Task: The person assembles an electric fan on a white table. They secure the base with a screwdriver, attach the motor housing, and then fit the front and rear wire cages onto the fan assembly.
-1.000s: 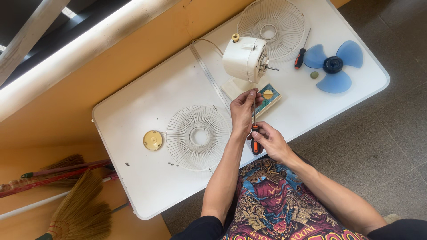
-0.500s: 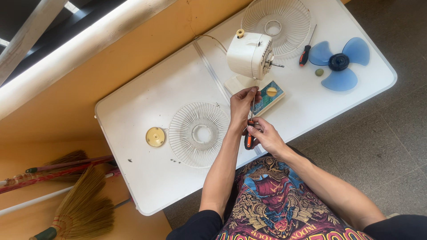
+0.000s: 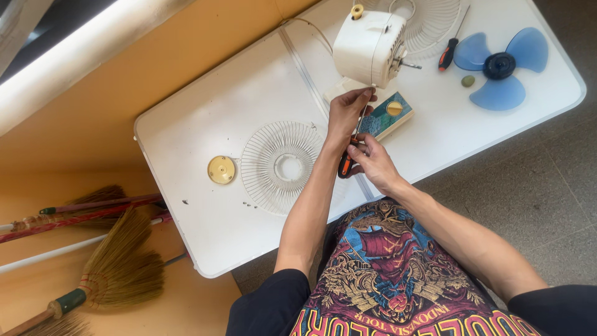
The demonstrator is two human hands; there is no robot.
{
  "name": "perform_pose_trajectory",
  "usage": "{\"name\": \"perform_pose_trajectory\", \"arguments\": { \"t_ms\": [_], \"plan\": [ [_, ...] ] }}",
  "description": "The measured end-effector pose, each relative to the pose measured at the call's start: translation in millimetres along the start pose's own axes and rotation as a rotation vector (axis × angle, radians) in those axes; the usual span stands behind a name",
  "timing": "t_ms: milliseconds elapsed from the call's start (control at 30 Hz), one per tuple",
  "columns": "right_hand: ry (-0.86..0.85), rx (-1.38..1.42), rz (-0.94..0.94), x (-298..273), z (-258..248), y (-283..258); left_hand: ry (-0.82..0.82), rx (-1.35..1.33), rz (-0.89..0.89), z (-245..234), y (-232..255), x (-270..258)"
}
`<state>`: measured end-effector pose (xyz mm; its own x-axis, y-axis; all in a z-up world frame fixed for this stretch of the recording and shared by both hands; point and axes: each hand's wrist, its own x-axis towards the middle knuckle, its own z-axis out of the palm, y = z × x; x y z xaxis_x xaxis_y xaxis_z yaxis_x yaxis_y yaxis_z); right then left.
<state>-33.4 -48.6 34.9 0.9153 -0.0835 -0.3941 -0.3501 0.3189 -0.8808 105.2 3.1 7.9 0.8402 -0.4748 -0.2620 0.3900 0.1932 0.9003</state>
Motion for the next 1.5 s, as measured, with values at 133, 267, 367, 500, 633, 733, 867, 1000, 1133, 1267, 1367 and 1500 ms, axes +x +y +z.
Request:
{"name": "perform_pose_trajectory", "arguments": {
  "t_ms": [133, 267, 367, 500, 633, 733, 867, 1000, 1133, 1267, 1367, 1500],
  "plan": [
    [-0.003, 0.022, -0.013, 5.2, 3.0, 0.7, -0.033, 0.035, 0.001, 0.0, 1.1, 6.0],
    [-0.012, 0.039, -0.024, 7.9, 5.6, -1.7, -0.046, 0.112, 0.019, 1.0, 2.6, 12.7],
    [0.009, 0.012, -0.014, 9.7, 8.0, -5.9, -0.037, 0.14, 0.021, 1.2, 4.1, 16.0],
    [0.014, 0.019, -0.03, 10.2, 11.5, -9.9, -0.051, 0.123, 0.024, 0.8, 5.2, 20.2],
    [0.024, 0.041, -0.043, 10.2, 15.0, -9.8, -0.065, 0.117, 0.019, 0.1, 4.1, 23.9],
    [0.017, 0.074, -0.054, 11.4, 16.8, -9.7, -0.075, 0.174, 0.004, -3.3, 5.8, 26.9],
    [-0.009, 0.155, -0.062, 17.0, 19.4, -10.1, -0.129, 0.435, 0.112, -24.6, 20.8, 22.4],
    [-0.034, 0.218, -0.081, 24.5, 20.8, -7.3, -0.082, 0.625, 0.07, -66.7, 45.9, -17.4],
    [-0.06, 0.302, -0.123, 33.6, 22.6, -0.2, 0.028, 0.719, -0.316, -94.2, 60.7, -70.3],
    [-0.072, 0.397, -0.155, 40.5, 21.2, 2.5, -0.013, 0.384, -0.342, -92.5, 51.2, -93.7],
    [-0.072, 0.34, -0.132, 43.3, 18.8, -1.6, 0.05, 0.21, -0.239, -89.5, 40.7, -95.3],
    [-0.05, 0.229, -0.064, 47.0, 6.7, -5.6, 0.158, 0.104, -0.165, -87.1, 28.0, -93.3]
  ]
}}
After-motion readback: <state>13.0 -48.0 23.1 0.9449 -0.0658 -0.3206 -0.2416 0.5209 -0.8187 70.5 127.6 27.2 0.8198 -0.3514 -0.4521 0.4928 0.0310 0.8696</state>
